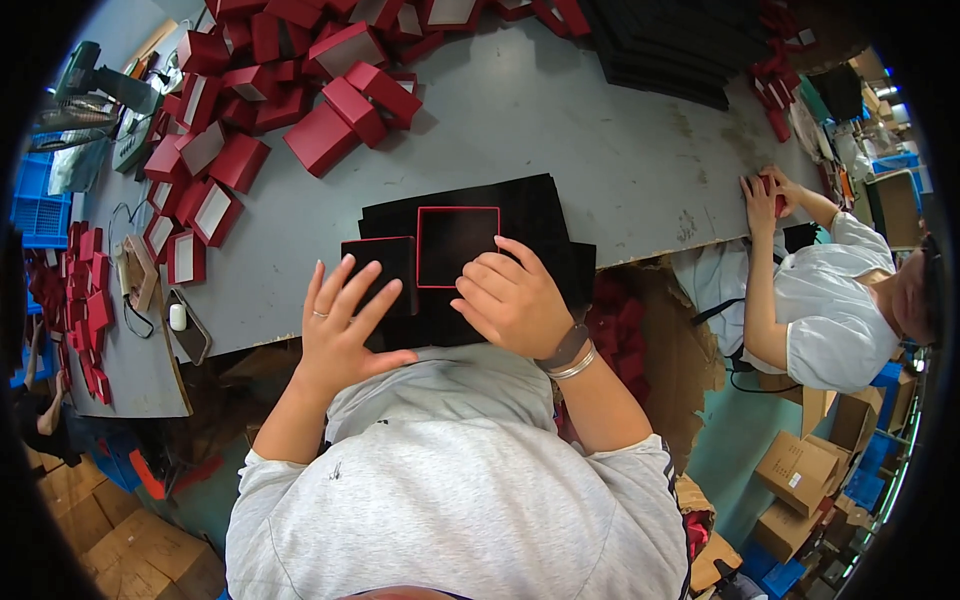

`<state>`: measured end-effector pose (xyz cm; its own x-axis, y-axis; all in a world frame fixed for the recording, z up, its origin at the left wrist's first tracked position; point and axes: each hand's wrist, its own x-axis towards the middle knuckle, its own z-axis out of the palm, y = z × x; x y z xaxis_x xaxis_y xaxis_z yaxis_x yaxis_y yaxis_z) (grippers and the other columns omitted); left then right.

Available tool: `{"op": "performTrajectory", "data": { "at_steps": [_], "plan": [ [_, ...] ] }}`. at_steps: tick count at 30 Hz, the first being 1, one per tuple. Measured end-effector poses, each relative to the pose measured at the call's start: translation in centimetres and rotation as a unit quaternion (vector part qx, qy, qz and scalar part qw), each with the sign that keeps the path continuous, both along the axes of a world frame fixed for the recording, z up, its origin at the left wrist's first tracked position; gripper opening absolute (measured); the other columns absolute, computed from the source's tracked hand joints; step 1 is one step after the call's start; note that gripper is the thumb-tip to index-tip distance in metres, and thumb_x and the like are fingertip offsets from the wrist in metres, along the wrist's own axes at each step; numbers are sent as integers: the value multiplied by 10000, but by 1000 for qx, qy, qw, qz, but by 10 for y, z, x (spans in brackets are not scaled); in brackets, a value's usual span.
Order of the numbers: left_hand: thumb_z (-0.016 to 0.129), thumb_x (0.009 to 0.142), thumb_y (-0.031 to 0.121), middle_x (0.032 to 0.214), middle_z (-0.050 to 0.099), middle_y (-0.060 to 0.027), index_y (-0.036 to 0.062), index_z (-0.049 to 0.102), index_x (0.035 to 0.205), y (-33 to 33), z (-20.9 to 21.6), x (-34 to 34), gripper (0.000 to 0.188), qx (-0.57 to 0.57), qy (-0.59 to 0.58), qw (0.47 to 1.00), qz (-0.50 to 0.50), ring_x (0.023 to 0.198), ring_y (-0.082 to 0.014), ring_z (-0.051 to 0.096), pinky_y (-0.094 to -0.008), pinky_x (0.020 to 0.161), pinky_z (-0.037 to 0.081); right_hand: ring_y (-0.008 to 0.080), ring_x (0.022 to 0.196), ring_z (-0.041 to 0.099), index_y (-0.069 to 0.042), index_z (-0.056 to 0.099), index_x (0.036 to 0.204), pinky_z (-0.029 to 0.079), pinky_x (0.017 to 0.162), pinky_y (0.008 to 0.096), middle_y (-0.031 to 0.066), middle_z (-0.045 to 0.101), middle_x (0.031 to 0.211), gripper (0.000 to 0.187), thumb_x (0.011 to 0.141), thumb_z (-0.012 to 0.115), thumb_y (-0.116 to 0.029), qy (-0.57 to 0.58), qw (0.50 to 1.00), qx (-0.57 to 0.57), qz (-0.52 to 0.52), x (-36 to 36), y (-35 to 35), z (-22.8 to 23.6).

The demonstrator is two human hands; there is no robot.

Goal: Assembling small red gift boxes by inserting black foam padding.

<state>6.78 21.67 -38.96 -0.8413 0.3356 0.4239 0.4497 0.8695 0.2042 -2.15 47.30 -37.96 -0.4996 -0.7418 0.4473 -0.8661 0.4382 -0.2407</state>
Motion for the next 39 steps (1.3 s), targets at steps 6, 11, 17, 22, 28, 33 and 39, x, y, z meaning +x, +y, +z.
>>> {"op": "performTrajectory", "data": {
  "at_steps": [6, 11, 17, 22, 28, 33, 39],
  "plan": [
    [717, 815, 546, 1528, 441, -105, 127, 574, 1379, 8, -6, 10, 717, -98, -138, 985, 18, 1445, -304, 367, -505, 1183, 264, 219, 1061, 591, -78, 681, 1059, 404, 1073, 436, 55, 642, 1110, 307, 806, 761, -233, -72, 997, 22, -7, -6, 2, -3],
    [790, 776, 434, 1516, 423, -152, 102, 514, 1422, 5, 8, -11, 777, -15, -196, 981, -4, 1419, -343, 384, -458, 1161, 323, 263, 1249, 486, -89, 559, 1341, 338, 1066, 441, 130, 495, 1415, 719, 735, 817, -377, -62, 987, 101, -106, -5, -2, -3],
    [795, 796, 398, 1528, 320, -300, -42, 229, 1531, 19, -7, -17, 1027, -16, -212, 977, 14, 1430, -467, 300, -516, 1159, 309, 269, 1234, 519, -74, 569, 1331, 363, 1069, 441, 149, 542, 1381, 699, 740, 814, -358, -39, 988, 107, -100, -2, -7, -7],
    [810, 775, 352, 1465, 444, -216, 2, 434, 1428, 14, 1, -18, 831, 5, -155, 988, 6, 1384, -413, 393, -504, 1147, 329, 262, 1118, 597, -49, 651, 1168, 431, 1039, 446, 124, 641, 1212, 453, 775, 775, -237, -6, 996, 49, -71, -5, -9, -8],
    [856, 670, 239, 1150, 635, -101, 43, 664, 1137, 1, 2, -3, 543, 51, -27, 994, 92, 1147, -311, 562, -458, 986, 458, 230, 952, 635, -47, 698, 998, 480, 979, 447, 65, 661, 968, 200, 805, 717, -98, 6, 998, -17, -55, -2, -1, -20],
    [834, 683, 129, 1008, 643, -85, 35, 684, 1021, -6, -21, 1, 382, 98, -33, 989, 108, 1045, -295, 609, -421, 864, 523, 259, 905, 606, -44, 693, 1005, 470, 955, 449, 56, 636, 904, 182, 834, 711, -105, 81, 986, -27, -143, -26, 34, 11],
    [745, 704, 38, 900, 628, -61, 37, 708, 919, 0, -21, -14, 218, 113, 16, 993, 20, 956, -256, 633, -454, 859, 543, 313, 1059, 611, -25, 620, 1253, 454, 996, 421, 119, 643, 1152, 443, 841, 742, -133, 69, 931, 96, -344, -94, 135, -15]
  ]
}}
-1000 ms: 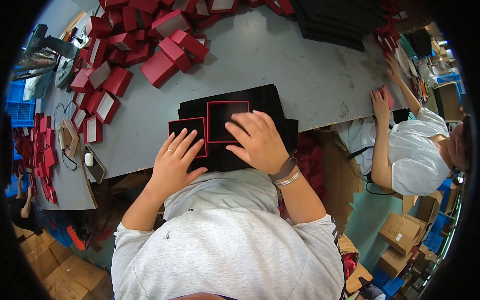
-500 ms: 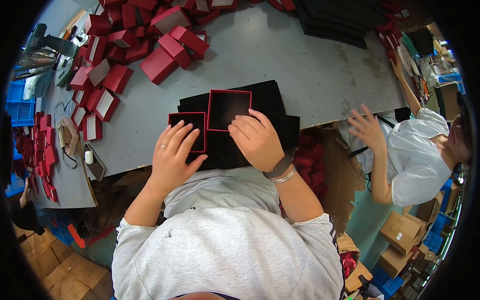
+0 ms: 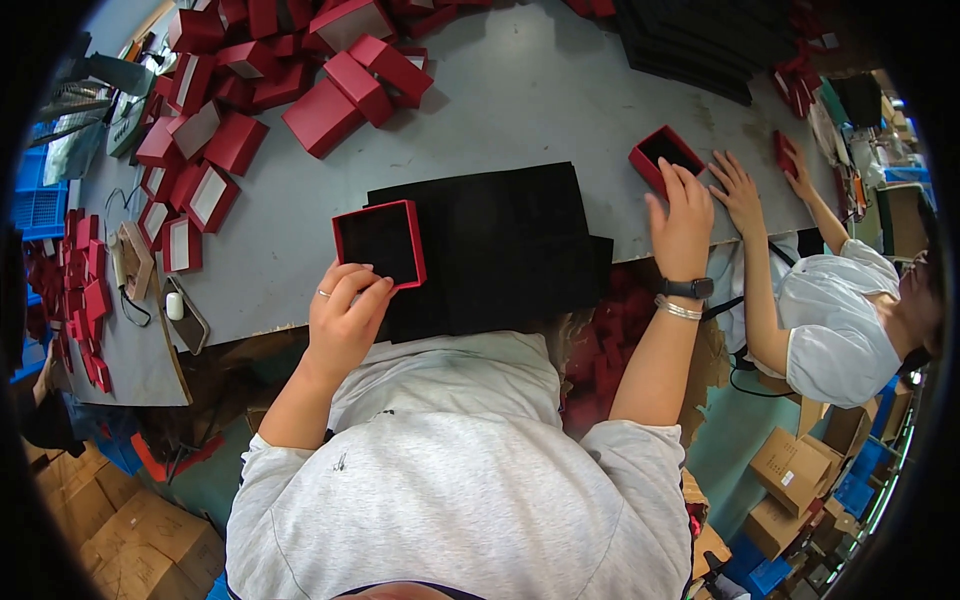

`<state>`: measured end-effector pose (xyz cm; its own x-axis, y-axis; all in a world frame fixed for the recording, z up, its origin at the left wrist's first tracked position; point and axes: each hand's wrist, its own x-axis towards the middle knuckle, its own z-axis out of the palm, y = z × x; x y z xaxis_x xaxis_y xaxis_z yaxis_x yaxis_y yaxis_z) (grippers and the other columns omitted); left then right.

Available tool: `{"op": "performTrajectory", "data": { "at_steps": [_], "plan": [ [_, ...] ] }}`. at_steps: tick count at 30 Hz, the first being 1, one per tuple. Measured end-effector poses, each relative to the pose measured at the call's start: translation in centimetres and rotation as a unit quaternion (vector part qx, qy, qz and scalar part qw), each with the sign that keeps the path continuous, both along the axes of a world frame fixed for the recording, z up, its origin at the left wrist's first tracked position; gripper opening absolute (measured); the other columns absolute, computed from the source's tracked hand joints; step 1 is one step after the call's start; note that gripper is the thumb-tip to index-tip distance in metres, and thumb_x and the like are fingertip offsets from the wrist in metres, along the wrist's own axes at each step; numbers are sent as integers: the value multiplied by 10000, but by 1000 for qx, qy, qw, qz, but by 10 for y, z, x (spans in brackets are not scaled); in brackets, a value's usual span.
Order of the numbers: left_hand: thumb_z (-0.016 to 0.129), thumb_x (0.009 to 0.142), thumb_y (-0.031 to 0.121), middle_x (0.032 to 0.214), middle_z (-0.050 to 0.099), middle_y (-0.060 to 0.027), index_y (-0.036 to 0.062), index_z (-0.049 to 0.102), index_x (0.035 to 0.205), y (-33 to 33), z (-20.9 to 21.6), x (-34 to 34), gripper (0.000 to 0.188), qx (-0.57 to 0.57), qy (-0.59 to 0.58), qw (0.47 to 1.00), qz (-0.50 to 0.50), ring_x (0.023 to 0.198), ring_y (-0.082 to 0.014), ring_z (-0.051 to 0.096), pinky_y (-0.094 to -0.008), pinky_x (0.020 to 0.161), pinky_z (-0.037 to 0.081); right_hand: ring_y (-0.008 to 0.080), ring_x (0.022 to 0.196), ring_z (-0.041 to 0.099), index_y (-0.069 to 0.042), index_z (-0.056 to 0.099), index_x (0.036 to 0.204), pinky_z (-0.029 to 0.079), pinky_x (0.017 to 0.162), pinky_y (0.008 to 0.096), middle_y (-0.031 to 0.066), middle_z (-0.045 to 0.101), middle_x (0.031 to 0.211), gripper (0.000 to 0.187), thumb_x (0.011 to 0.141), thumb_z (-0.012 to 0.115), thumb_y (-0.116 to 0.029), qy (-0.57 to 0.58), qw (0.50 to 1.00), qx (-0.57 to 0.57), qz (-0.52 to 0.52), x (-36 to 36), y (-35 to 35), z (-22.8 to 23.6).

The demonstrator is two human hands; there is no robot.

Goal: Assembling small red gift boxes by inserting black foam padding.

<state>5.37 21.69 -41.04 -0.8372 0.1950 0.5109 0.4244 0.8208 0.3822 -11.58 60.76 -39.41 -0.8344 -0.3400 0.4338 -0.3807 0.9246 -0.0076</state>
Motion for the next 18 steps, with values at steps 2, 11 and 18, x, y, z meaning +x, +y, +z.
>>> {"op": "performTrajectory", "data": {
  "at_steps": [2, 11, 18],
  "plan": [
    [714, 691, 42, 895, 622, -57, 46, 717, 887, 7, 0, -2, 197, -14, 17, 1000, 2, 946, -233, 633, -500, 951, 532, 278, 1119, 602, -35, 587, 1306, 456, 1005, 400, 122, 622, 1226, 499, 846, 750, -140, -81, 981, -174, 28, 14, -26, 6],
    [808, 710, 56, 1040, 628, -69, 72, 728, 1040, 31, 14, -37, 339, 59, 115, 988, -84, 1027, -253, 630, -441, 990, 510, 42, 727, 519, -62, 593, 1298, 450, 635, 219, 27, 630, 1056, 410, 894, 661, -48, -331, 811, -477, 72, 52, -134, 26],
    [839, 757, 275, 1363, 529, -167, 86, 495, 1401, -80, -45, -119, 754, 3, -5, 966, 260, 1302, -352, 441, -463, 1082, 370, 213, 980, 657, -45, 466, 1415, 571, 770, 353, 127, 587, 1285, 517, 970, 646, -235, -247, 658, -675, -225, -26, 15, -58]
  ]
}}
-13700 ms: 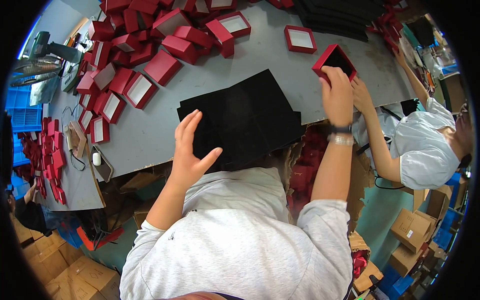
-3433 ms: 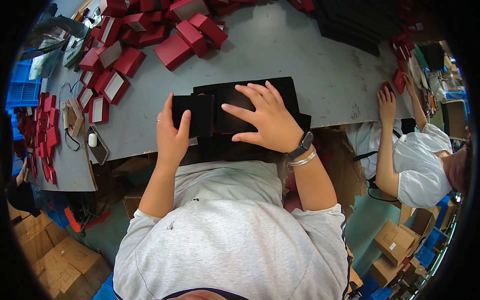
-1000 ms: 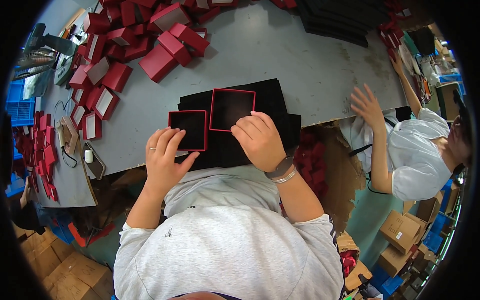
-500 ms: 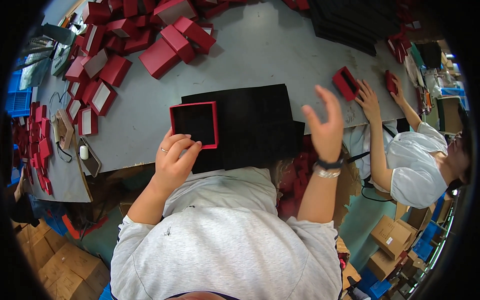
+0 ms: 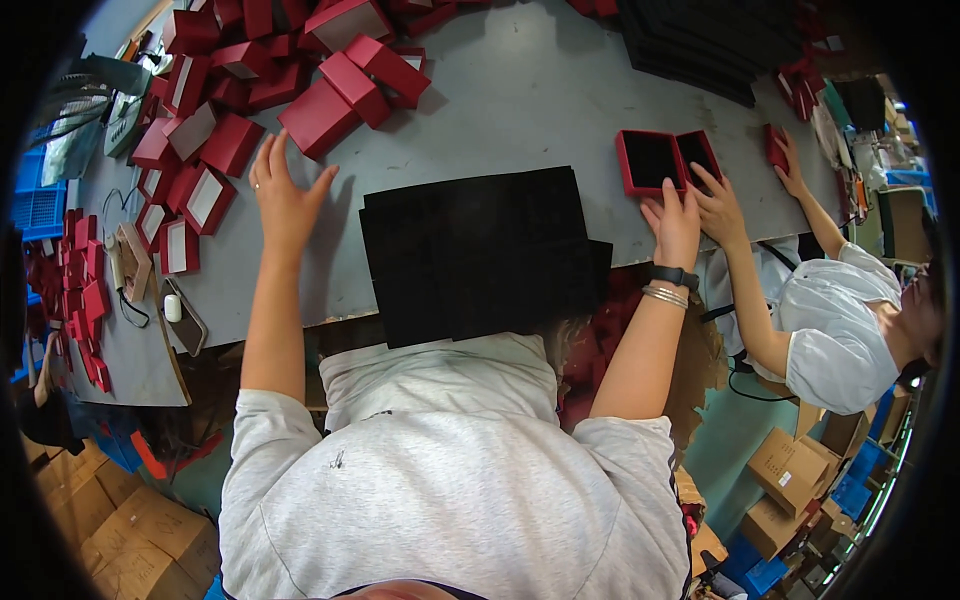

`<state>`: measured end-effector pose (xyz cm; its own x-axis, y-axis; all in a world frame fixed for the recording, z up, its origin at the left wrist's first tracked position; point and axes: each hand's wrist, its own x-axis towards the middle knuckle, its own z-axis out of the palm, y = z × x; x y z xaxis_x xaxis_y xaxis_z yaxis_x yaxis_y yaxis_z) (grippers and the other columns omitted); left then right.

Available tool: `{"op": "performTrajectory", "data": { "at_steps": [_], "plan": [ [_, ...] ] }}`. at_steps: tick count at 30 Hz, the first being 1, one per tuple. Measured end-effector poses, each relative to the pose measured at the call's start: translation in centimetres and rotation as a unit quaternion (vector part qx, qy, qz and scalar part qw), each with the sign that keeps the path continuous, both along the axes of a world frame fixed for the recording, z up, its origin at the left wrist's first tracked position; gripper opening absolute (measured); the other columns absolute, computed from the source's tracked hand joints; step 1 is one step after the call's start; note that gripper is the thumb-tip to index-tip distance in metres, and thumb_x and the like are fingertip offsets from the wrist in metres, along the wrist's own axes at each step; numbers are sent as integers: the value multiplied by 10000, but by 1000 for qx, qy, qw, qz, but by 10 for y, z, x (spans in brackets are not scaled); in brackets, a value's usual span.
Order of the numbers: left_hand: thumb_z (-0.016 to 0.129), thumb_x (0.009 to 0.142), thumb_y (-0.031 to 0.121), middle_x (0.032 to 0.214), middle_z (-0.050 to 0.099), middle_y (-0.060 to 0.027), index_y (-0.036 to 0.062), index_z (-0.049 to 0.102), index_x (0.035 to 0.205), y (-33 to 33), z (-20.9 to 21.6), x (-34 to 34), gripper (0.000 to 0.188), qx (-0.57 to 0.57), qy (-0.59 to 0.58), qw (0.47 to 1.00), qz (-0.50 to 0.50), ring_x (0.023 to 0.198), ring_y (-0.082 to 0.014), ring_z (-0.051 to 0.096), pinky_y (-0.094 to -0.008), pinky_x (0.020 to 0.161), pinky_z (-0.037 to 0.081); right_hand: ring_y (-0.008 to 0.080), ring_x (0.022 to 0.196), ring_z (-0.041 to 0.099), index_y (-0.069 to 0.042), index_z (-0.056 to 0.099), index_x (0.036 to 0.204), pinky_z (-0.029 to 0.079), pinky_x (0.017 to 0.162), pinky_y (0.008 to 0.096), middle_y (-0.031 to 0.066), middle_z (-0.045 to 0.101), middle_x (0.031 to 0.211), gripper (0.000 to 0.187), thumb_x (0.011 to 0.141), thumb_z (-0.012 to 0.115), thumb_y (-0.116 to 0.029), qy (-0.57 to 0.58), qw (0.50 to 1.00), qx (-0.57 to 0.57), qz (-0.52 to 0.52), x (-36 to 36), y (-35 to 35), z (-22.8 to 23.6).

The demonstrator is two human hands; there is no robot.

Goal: Assembling small red gift boxes by inserting black foam padding.

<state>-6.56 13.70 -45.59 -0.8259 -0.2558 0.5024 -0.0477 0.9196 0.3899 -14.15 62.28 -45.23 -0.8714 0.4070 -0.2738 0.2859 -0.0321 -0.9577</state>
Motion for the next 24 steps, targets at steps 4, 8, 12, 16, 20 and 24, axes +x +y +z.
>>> {"op": "performTrajectory", "data": {
  "at_steps": [4, 8, 12, 16, 20, 24],
  "plan": [
    [836, 718, 466, 1442, 477, -191, 90, 393, 1492, -34, -15, -36, 968, -73, -37, 996, 26, 1377, -383, 396, -496, 1145, 300, 269, 1088, 627, -17, 403, 1472, 518, 913, 349, 199, 547, 1332, 741, 895, 737, -340, 35, 929, 367, -12, 33, -14, -8],
    [850, 697, 440, 1431, 475, -202, 76, 405, 1483, -38, 0, -43, 974, -64, -133, 989, 32, 1309, -387, 479, -493, 1117, 345, 265, 1121, 619, 2, 546, 1337, 492, 954, 369, 174, 582, 1307, 532, 912, 727, -263, 135, 946, 252, 152, 62, -80, 26],
    [871, 687, 391, 1330, 513, -208, 40, 443, 1433, -15, 16, -11, 929, -19, -42, 997, 66, 1226, -363, 534, -451, 1005, 452, 240, 1049, 635, 8, 598, 1280, 516, 893, 346, 138, 636, 1187, 554, 859, 783, -302, 86, 902, 337, 254, 60, -105, 49],
    [798, 811, 397, 1303, 553, -172, 23, 463, 1399, 26, 28, 59, 773, 403, -97, 909, 42, 1187, -278, 581, -409, 942, 495, 249, 905, 616, -8, 624, 1256, 523, 801, 335, 126, 640, 1089, 612, 789, 833, -343, 64, 867, 402, 287, 55, -113, 49],
    [569, 996, 424, 1243, 619, -166, 27, 489, 1361, 48, 34, 110, 545, 784, -93, 610, -62, 1076, -243, 660, -361, 890, 544, 260, 856, 584, -7, 642, 1224, 515, 779, 357, 132, 641, 1057, 625, 762, 843, -377, 66, 868, 408, 274, 56, -112, 49],
    [395, 1038, 502, 1138, 669, -196, -23, 487, 1329, 31, 51, 109, 607, 815, -144, 554, -89, 879, -299, 721, -378, 816, 601, 302, 984, 598, -16, 639, 1236, 505, 874, 404, 141, 671, 1056, 678, 738, 843, -428, 61, 839, 459, 286, 62, -102, 49]
  ]
}}
